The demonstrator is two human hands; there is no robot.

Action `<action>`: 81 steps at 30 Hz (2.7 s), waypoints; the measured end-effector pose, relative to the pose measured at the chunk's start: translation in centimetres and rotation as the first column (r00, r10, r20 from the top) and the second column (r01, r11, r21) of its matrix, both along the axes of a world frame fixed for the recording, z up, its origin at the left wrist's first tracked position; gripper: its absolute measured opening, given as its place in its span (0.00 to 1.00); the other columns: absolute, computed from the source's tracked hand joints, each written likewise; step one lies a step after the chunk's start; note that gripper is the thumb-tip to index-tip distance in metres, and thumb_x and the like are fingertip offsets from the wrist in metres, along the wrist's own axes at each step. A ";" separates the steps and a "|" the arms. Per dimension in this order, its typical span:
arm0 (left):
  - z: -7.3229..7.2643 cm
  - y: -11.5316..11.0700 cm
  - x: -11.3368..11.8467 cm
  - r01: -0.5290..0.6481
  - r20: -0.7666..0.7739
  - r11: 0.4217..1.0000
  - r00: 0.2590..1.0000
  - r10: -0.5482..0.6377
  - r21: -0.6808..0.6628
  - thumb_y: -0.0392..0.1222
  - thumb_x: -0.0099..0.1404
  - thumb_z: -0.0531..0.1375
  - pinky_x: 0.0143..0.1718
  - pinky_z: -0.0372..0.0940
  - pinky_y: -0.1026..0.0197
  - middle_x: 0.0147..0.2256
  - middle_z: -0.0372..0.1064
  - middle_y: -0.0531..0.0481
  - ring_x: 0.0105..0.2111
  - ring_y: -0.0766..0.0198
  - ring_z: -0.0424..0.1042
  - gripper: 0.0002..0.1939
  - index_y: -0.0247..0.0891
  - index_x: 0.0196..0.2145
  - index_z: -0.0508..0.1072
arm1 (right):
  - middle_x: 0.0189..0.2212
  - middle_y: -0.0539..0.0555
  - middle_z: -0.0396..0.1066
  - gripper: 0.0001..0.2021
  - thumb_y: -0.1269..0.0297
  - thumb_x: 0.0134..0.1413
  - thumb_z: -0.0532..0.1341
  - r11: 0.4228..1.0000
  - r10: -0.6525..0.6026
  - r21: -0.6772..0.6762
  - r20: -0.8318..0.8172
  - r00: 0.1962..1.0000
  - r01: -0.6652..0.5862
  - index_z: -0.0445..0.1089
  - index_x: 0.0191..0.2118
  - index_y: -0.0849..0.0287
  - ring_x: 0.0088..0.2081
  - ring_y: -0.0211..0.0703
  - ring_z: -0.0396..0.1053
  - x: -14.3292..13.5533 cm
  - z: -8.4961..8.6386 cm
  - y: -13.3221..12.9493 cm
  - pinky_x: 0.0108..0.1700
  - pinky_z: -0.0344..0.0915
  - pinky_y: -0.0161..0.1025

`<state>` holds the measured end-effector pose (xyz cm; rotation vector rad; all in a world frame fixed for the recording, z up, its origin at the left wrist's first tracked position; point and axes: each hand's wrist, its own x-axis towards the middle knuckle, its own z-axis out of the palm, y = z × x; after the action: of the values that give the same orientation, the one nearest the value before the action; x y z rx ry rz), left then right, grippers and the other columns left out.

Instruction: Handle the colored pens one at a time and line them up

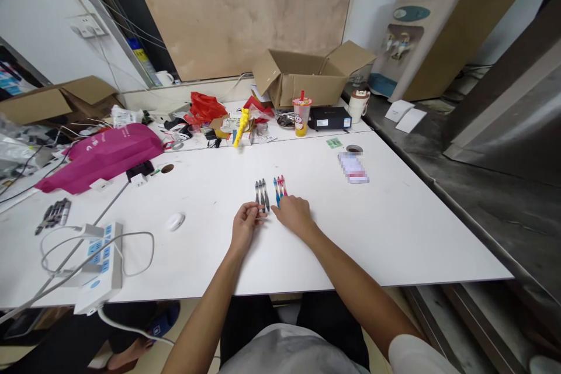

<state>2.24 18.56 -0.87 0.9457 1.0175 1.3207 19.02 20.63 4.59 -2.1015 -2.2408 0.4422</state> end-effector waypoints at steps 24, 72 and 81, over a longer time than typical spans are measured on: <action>0.0 0.0 -0.1 -0.069 0.085 0.997 0.994 0.070 -0.023 0.50 0.64 0.67 0.35 0.72 0.62 0.44 0.78 0.42 0.39 0.59 0.80 0.17 0.37 0.44 0.73 | 0.31 0.62 0.79 0.10 0.60 0.55 0.63 0.990 -0.060 -0.142 -0.470 0.881 -0.008 0.73 0.29 0.60 0.31 0.47 0.73 -0.6 1.4 3.3 0.33 0.62 0.40; 1.8 -0.8 0.7 -0.057 -0.041 0.995 0.998 0.054 -0.079 0.61 0.62 0.66 0.29 0.75 0.61 0.40 0.82 0.38 0.36 0.54 0.83 0.25 0.39 0.40 0.65 | 0.39 0.54 0.75 0.16 0.52 0.60 0.63 0.997 0.063 0.049 -0.950 0.306 -0.051 0.68 0.48 0.56 0.38 0.41 0.71 1.6 -5.5 -2.9 0.45 0.68 0.43; 1.2 -0.5 0.6 -0.117 -0.050 0.989 0.992 0.113 -0.086 0.59 0.62 0.67 0.28 0.75 0.62 0.40 0.81 0.36 0.38 0.52 0.83 0.23 0.37 0.39 0.67 | 0.39 0.53 0.76 0.15 0.54 0.61 0.61 0.997 0.073 0.059 -0.913 0.402 -0.047 0.70 0.49 0.56 0.41 0.44 0.72 1.6 -5.0 -3.2 0.48 0.68 0.45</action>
<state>2.87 18.04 0.33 0.8631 1.1704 1.3425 20.58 17.42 -0.42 -1.1644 -1.5588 1.2092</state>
